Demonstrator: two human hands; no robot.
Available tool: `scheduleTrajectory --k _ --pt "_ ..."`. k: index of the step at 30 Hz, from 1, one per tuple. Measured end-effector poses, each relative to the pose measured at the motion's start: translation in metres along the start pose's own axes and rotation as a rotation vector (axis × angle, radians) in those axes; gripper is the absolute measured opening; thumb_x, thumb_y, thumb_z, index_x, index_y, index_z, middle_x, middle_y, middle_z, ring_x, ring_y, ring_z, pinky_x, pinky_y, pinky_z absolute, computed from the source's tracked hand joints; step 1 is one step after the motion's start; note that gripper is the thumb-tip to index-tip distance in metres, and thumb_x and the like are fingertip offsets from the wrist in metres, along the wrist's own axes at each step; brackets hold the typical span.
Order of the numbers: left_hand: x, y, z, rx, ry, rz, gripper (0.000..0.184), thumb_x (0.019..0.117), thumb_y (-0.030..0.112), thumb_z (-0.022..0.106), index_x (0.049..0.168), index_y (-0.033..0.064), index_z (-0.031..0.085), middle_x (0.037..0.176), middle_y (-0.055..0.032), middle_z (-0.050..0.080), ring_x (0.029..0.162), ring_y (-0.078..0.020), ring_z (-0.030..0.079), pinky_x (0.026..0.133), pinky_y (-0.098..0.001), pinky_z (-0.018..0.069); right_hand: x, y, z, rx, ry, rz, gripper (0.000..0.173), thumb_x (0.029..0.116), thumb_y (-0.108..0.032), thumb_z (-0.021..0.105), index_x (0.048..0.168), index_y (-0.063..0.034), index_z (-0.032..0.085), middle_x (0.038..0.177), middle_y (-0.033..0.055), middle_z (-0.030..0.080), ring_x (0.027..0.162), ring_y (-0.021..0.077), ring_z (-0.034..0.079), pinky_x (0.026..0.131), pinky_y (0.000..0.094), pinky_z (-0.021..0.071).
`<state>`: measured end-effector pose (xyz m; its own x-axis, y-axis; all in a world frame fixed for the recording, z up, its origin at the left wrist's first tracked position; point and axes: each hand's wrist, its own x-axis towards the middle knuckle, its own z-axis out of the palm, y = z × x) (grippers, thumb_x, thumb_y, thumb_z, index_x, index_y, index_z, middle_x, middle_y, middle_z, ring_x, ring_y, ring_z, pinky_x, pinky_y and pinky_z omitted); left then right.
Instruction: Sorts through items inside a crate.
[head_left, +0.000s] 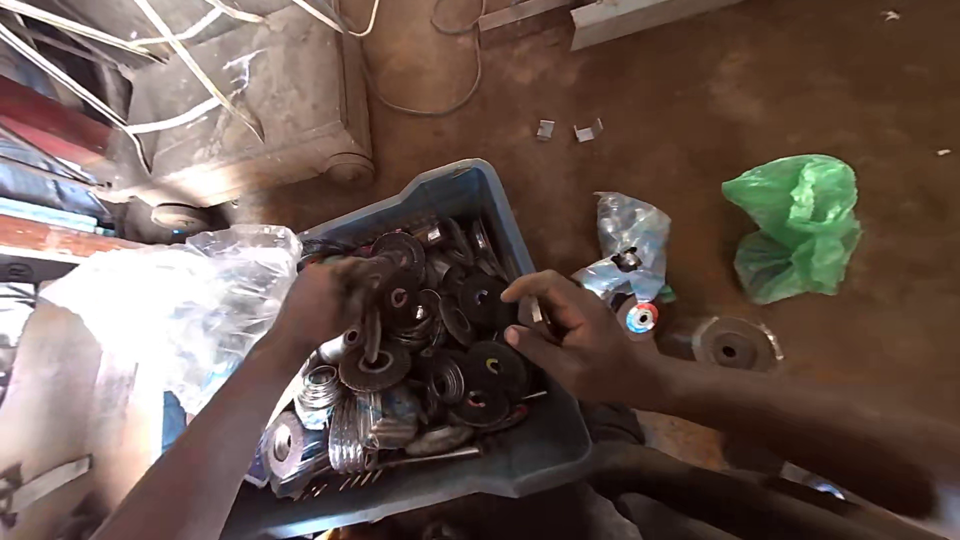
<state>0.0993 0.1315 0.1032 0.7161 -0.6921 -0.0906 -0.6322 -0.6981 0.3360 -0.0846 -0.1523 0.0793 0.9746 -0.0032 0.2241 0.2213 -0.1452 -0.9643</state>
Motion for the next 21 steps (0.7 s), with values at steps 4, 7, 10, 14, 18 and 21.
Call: scheduleTrajectory --k 4,7,10,14,18,21 --pt "-0.002 -0.003 -0.008 0.076 0.114 -0.149 0.021 0.0936 0.012 0.072 0.112 0.0015 0.072 0.087 -0.0177 0.073 0.077 -0.0357 0.071 0.073 -0.0632 0.0563 -0.01 0.01 0.007 -0.118 0.007 -0.203 0.024 0.0986 -0.016 0.061 0.122 -0.0101 0.061 0.084 -0.0034 0.06 0.06 -0.0005 0.05 0.052 0.0151 0.0469" --pt "-0.001 0.007 0.002 0.126 0.269 -0.276 0.038 0.0912 0.005 0.072 0.128 -0.0016 0.064 0.12 -0.028 0.067 0.104 -0.0482 0.068 0.09 -0.0675 0.053 -0.012 0.014 0.007 -0.088 0.03 -0.239 0.025 0.1013 -0.017 0.058 0.126 -0.0096 0.059 0.079 -0.0038 0.056 0.059 0.0002 0.049 0.052 0.0151 0.0469" --pt "-0.001 0.044 0.022 0.177 0.301 -0.232 0.058 0.0887 0.008 0.07 0.143 -0.0027 0.053 0.149 -0.0339 0.046 0.128 -0.0568 0.052 0.097 -0.0731 0.0449 -0.012 0.014 0.007 -0.007 0.09 -0.224 0.025 0.1024 -0.015 0.056 0.126 -0.0067 0.059 0.078 -0.0041 0.054 0.06 0.0005 0.048 0.054 0.0148 0.0459" --pt "-0.001 0.098 0.08 -0.009 -0.239 0.136 0.05 0.0872 0.033 0.077 0.13 0.0092 0.067 0.139 -0.0189 0.061 0.133 -0.0406 0.053 0.113 -0.0633 0.0395 -0.011 0.011 0.004 0.074 0.13 -0.143 0.024 0.1003 -0.009 0.055 0.124 -0.0055 0.058 0.079 -0.0051 0.056 0.06 0.0009 0.049 0.053 0.0163 0.0453" --pt "0.008 0.113 0.132 0.0 -0.819 0.137 0.104 0.0725 0.075 0.077 0.151 0.0144 0.048 0.147 -0.0138 0.055 0.138 -0.0323 0.05 0.121 -0.0598 0.0263 -0.008 0.012 0.005 0.134 0.141 -0.126 0.024 0.1004 -0.007 0.053 0.124 -0.003 0.058 0.077 -0.0039 0.054 0.057 0.0019 0.047 0.05 0.017 0.0432" --pt "0.016 0.112 0.137 0.03 -0.892 0.168 0.066 0.0823 0.055 0.08 0.133 0.0154 0.064 0.121 -0.012 0.07 0.117 -0.0318 0.063 0.112 -0.063 0.0367 -0.006 0.012 0.005 0.114 0.134 -0.132 0.023 0.0994 -0.006 0.054 0.122 -0.0009 0.058 0.077 -0.0035 0.054 0.058 0.0021 0.047 0.05 0.0171 0.0433"
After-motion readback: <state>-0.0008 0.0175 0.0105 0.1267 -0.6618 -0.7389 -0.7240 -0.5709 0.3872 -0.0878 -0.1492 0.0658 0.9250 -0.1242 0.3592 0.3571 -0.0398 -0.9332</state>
